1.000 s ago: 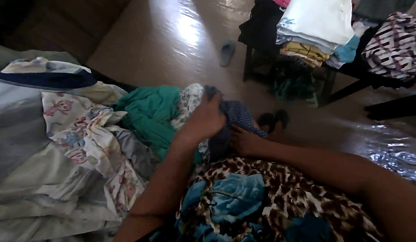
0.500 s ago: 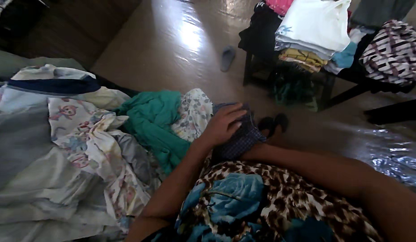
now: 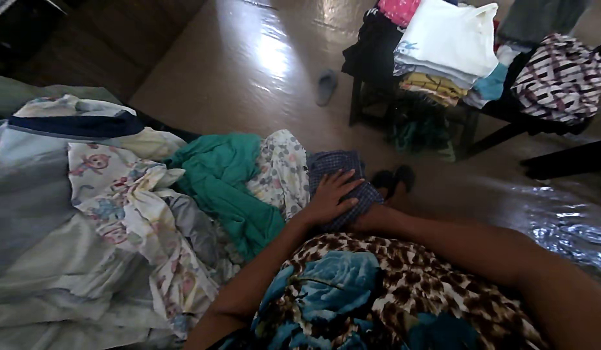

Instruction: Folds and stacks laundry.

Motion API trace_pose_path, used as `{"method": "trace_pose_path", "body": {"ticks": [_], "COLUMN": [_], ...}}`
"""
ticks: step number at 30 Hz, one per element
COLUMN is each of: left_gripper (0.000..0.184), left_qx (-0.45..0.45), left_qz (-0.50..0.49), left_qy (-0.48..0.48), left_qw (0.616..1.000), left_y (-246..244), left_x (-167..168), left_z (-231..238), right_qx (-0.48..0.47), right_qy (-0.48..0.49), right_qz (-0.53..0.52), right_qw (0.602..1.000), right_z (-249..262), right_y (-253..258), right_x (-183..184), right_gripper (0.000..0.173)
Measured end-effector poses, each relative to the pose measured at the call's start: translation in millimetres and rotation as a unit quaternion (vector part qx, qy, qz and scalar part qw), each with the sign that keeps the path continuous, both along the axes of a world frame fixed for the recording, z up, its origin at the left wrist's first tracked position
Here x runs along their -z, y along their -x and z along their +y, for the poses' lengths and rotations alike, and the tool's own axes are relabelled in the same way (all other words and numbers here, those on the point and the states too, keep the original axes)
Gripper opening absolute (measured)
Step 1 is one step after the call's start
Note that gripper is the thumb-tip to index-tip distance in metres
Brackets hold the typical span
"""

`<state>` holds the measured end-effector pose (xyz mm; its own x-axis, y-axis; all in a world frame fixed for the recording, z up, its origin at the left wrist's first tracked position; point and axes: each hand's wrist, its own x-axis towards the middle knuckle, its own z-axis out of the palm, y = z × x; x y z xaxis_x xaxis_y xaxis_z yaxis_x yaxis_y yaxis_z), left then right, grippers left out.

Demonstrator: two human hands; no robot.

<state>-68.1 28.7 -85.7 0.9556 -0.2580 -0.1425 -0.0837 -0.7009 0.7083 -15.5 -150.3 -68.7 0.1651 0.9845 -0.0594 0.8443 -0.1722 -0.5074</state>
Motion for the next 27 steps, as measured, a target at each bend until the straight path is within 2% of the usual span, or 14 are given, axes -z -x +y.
{"method": "trace_pose_path", "body": {"ticks": [3, 4, 6, 8, 9, 11, 13, 14, 16, 18, 20, 22, 24, 27], "left_gripper": [0.06, 0.059, 0.058, 0.061, 0.063, 0.065, 0.066, 0.067, 0.066, 0.057, 0.056, 0.069, 0.073, 0.071], "left_qx": [-0.016, -0.018, -0.014, 0.0, 0.003, 0.004, 0.004, 0.005, -0.002, -0.059, -0.124, -0.141, -0.118, -0.112], "left_qz": [0.005, 0.002, -0.005, 0.014, 0.029, 0.045, 0.049, 0.05, 0.058, -0.028, -0.147, -0.126, -0.028, 0.013], "left_qy": [0.022, 0.018, -0.025, -0.107, -0.144, -0.19, -0.201, -0.189, -0.119, -0.055, -0.095, -0.151, -0.162, -0.152], "left_qw": [1.0, 1.0, 1.0, 0.994, 0.989, 0.981, 0.978, 0.981, 0.991, 0.996, 0.977, 0.97, 0.979, 0.982], "left_y": [1, 1, -1, -4, -5, -8, -10, -11, -10, -5, -5, -12, -20, -26], "left_x": [4, 5, 8, 6, 4, 1, -2, -4, -11, -16, -17, -8, 16, 23], "left_z": [2, 1, -4, -14, -19, -28, -33, -32, -22, -7, 4, 10, 5, 1], "right_qx": [-0.101, -0.118, -0.045, 0.139, 0.23, 0.346, 0.375, 0.367, 0.338, 0.325, 0.334, 0.358, 0.402, 0.454], "right_qy": [-0.028, -0.076, -0.121, -0.113, -0.093, -0.003, 0.06, 0.077, 0.078, 0.078, 0.075, 0.052, 0.041, 0.001], "right_qz": [-0.081, -0.096, -0.071, 0.021, 0.079, 0.22, 0.322, 0.356, 0.375, 0.382, 0.383, 0.386, 0.425, 0.562], "right_qw": [0.991, 0.985, 0.989, 0.983, 0.966, 0.912, 0.867, 0.856, 0.86, 0.862, 0.858, 0.849, 0.81, 0.692], "right_z": [-20, -31, -52, -65, -65, -58, -51, -49, -48, -45, -43, -43, -42, -41], "right_y": [-11, -18, -26, -28, -30, -32, -30, -27, -26, -28, -29, -27, -23, -18], "right_x": [-5, -1, -1, -2, 1, 7, 20, 25, 29, 26, 29, 35, 25, 8], "right_gripper": [0.028, 0.025, 0.022, 0.027, 0.035, 0.063, 0.082, 0.083, 0.074, 0.067, 0.068, 0.069, 0.068, 0.069]}}
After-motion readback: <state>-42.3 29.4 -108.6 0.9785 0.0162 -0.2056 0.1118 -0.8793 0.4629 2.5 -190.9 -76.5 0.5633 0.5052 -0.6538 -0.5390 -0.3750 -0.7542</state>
